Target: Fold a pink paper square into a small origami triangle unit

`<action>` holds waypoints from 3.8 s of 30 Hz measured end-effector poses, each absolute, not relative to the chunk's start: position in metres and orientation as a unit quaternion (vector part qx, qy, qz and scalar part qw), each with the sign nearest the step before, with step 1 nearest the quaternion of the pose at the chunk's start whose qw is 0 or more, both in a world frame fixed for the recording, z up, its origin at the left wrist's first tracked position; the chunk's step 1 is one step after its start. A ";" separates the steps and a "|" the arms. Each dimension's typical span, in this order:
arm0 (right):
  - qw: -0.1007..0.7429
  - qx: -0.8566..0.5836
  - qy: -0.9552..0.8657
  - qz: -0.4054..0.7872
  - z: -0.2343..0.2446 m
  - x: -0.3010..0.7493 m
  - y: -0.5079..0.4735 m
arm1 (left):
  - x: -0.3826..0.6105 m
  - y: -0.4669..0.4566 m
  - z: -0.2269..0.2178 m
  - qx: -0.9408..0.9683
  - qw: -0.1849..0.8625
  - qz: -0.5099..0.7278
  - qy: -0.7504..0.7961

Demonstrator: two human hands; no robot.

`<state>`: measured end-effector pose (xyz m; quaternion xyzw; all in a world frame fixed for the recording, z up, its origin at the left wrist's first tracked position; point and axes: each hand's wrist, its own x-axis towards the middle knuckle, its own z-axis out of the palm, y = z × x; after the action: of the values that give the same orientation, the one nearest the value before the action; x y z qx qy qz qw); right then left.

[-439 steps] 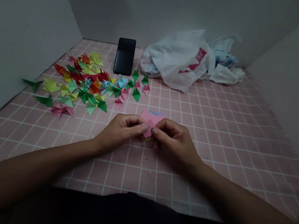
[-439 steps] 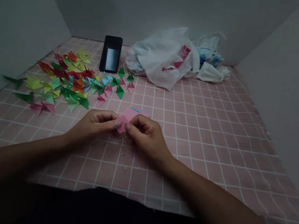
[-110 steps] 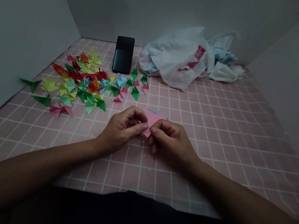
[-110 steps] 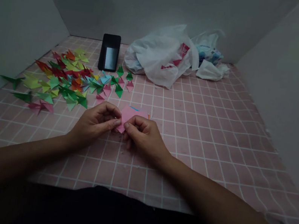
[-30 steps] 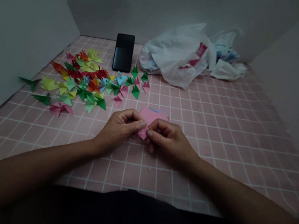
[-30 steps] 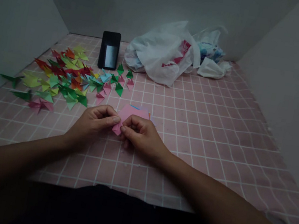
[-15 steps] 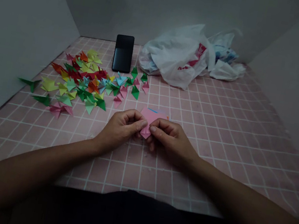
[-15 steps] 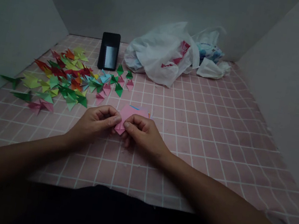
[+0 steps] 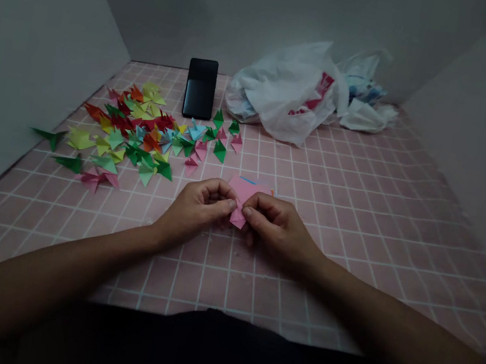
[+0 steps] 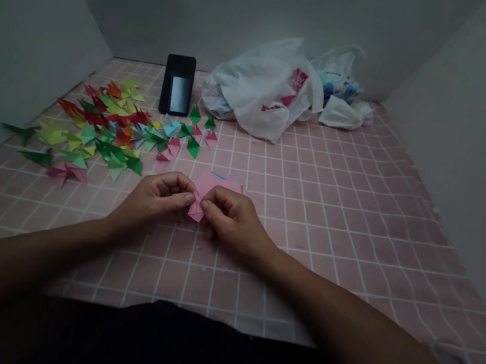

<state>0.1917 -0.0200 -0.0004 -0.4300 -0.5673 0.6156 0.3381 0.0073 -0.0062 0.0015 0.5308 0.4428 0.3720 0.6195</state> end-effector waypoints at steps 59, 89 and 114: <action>0.434 -0.429 -0.466 0.640 -0.007 0.190 -0.017 | 0.010 -0.009 -0.007 0.521 0.655 0.348 0.423; 0.435 -0.443 -0.474 0.625 -0.007 0.190 -0.019 | 0.011 -0.010 -0.004 0.523 0.653 0.333 0.434; 0.411 -0.440 -0.466 0.649 -0.011 0.184 -0.022 | 0.016 -0.019 -0.006 0.563 0.573 0.371 0.466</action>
<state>0.1843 -0.0221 -0.0112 -0.4403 -0.4657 0.6485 0.4107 0.0157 -0.0192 -0.0062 0.5630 0.4663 0.3711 0.5726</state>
